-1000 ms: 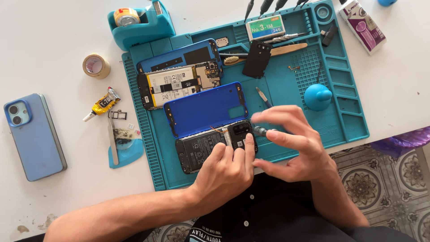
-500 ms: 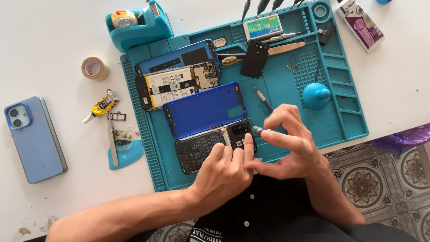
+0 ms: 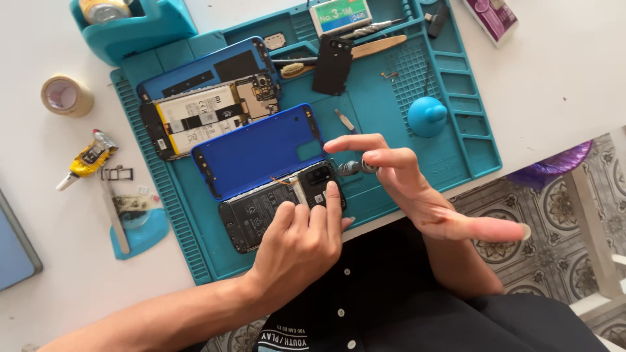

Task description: The person uses a screwdriver to unscrew screws from the back of a disassembled smartphone on a repair mat, then pries off and removes the blue back cover, sets it aside, and later picks up the phone, presses its side buttons and turns it over in their hands.

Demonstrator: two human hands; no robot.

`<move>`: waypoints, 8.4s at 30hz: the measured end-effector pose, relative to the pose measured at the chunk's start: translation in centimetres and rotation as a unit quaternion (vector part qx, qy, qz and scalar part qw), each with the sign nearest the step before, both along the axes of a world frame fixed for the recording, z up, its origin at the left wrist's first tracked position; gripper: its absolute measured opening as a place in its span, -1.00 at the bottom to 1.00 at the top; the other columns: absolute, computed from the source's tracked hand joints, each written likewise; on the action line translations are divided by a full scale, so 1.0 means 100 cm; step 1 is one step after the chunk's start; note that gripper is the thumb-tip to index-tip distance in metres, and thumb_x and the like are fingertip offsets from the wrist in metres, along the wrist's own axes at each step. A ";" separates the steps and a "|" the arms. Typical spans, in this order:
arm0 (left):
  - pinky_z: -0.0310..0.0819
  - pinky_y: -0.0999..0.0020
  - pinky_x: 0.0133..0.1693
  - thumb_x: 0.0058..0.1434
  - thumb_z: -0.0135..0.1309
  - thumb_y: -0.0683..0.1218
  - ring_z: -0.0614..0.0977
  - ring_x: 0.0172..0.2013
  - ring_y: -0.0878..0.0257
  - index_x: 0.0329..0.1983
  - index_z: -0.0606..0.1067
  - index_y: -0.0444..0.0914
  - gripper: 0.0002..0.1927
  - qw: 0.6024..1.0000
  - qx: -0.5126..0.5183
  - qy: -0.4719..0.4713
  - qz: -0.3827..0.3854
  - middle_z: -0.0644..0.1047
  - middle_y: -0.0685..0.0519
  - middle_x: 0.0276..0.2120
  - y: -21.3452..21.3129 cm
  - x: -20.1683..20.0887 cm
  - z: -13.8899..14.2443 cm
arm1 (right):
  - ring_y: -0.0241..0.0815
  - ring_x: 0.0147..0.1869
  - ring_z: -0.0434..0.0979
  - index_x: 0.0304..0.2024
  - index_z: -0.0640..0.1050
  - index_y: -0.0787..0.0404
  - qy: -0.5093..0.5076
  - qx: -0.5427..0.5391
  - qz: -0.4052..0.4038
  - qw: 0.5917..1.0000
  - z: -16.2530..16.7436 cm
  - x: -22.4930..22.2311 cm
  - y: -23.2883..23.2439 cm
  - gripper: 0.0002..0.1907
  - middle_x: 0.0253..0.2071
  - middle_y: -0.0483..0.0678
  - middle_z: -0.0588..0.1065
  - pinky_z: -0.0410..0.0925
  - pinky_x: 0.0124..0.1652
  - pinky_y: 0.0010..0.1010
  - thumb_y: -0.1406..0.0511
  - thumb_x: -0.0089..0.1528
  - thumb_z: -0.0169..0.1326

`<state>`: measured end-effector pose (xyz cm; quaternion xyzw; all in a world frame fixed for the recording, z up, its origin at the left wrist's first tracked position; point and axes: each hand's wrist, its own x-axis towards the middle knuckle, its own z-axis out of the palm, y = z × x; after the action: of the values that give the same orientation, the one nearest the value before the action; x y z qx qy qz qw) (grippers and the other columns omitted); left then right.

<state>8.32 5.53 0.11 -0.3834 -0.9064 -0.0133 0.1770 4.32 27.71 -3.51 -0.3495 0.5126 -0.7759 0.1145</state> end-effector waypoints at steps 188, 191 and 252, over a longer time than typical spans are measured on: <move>0.36 0.55 -0.40 0.43 0.15 -0.09 0.51 -0.44 0.47 -0.15 0.65 -0.26 -0.86 0.735 0.529 -0.425 -0.007 0.60 0.13 -0.36 -0.002 -0.030 0.021 | -0.10 -0.03 0.63 0.30 0.12 0.11 0.094 0.047 -0.471 0.876 -0.011 0.009 0.006 -0.45 -0.05 0.23 0.53 0.57 0.01 -0.30 0.46 0.43 0.13; 0.15 0.56 -0.54 0.47 0.07 -0.07 0.37 -0.58 0.50 -0.21 0.66 -0.32 -0.75 0.534 0.584 -0.611 0.021 0.59 0.10 -0.50 -0.004 -0.021 0.011 | -0.10 -0.09 0.65 0.29 0.12 0.06 0.116 0.034 -0.478 0.870 -0.013 0.009 0.004 -0.45 -0.08 0.23 0.54 0.61 -0.08 -0.26 0.43 0.43 0.14; 0.31 0.59 -0.46 0.50 0.12 -0.11 0.45 -0.50 0.54 -0.10 0.56 -0.27 -0.88 0.623 0.599 -0.492 -0.107 0.50 0.17 -0.48 -0.016 -0.011 -0.006 | -0.04 -0.35 0.53 0.45 0.07 0.04 0.051 -0.001 -0.475 0.879 -0.045 0.036 0.025 -0.34 -0.24 0.20 0.48 0.37 -0.34 -0.31 0.34 0.48 0.18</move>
<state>7.20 3.96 -0.53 -0.2235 -0.6023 -0.7587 -0.1081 7.94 30.19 -8.06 -0.1035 0.6217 -0.7184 -0.2944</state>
